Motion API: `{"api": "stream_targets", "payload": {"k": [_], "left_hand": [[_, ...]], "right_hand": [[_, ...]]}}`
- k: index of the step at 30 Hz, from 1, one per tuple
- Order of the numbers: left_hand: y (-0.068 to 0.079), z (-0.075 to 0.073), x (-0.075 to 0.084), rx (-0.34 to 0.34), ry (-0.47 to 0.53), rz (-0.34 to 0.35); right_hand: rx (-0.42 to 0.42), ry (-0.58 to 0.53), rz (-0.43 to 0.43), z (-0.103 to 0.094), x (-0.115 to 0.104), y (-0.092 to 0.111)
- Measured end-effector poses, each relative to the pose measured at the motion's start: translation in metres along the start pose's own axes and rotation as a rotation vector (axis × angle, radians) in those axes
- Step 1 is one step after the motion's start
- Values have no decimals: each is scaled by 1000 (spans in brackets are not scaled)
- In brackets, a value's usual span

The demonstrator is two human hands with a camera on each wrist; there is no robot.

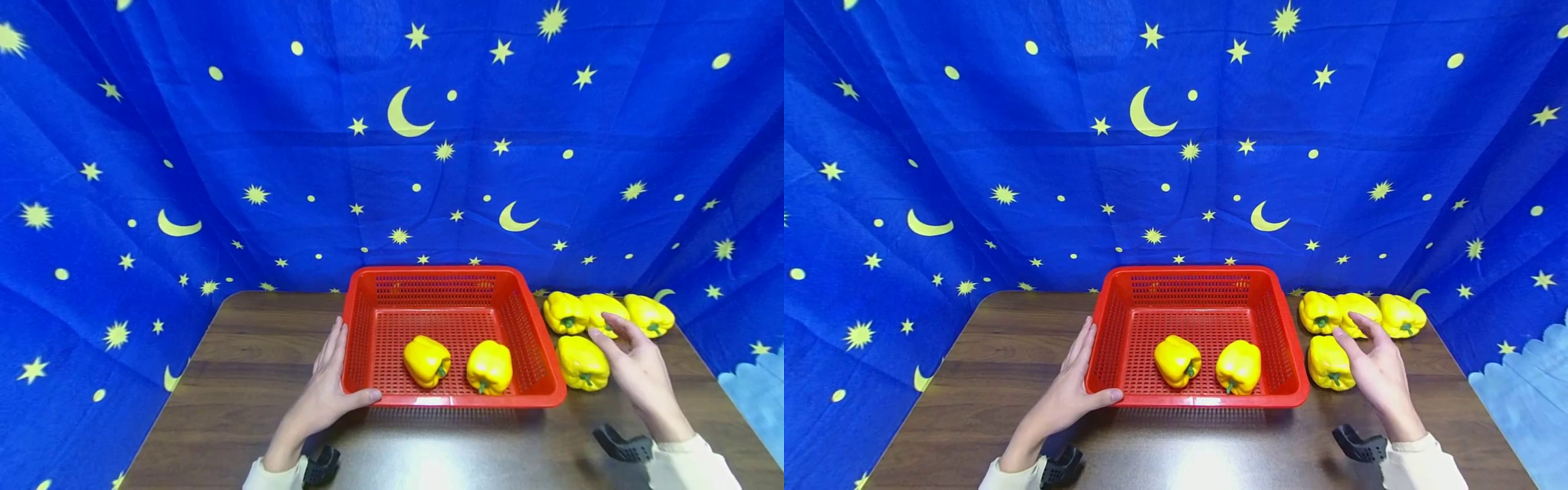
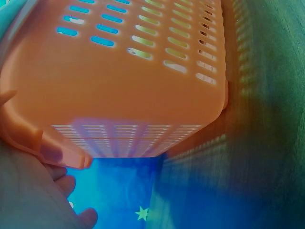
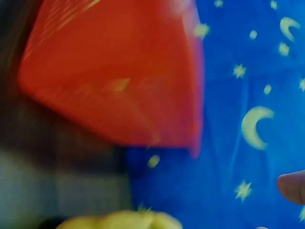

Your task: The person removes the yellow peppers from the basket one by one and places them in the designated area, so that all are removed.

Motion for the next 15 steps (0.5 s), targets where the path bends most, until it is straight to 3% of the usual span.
{"api": "stream_targets", "payload": {"k": [7,15], "left_hand": [[0,0,1,1,3,1],[-1,0,0,5,13,-6]], "right_hand": [[-57,-36,-156,5,-42,12],[-211,-87,-186,24,-82,17]]}}
Point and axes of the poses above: each hand's wrist, its own y-axis away from the middle knuckle, its own z-axis out of the palm, x = y × z, the point moved 1 cm from there along -y, towards the middle knuckle, and after that the axes turned 15 degrees about z, right-handed, at the moved point
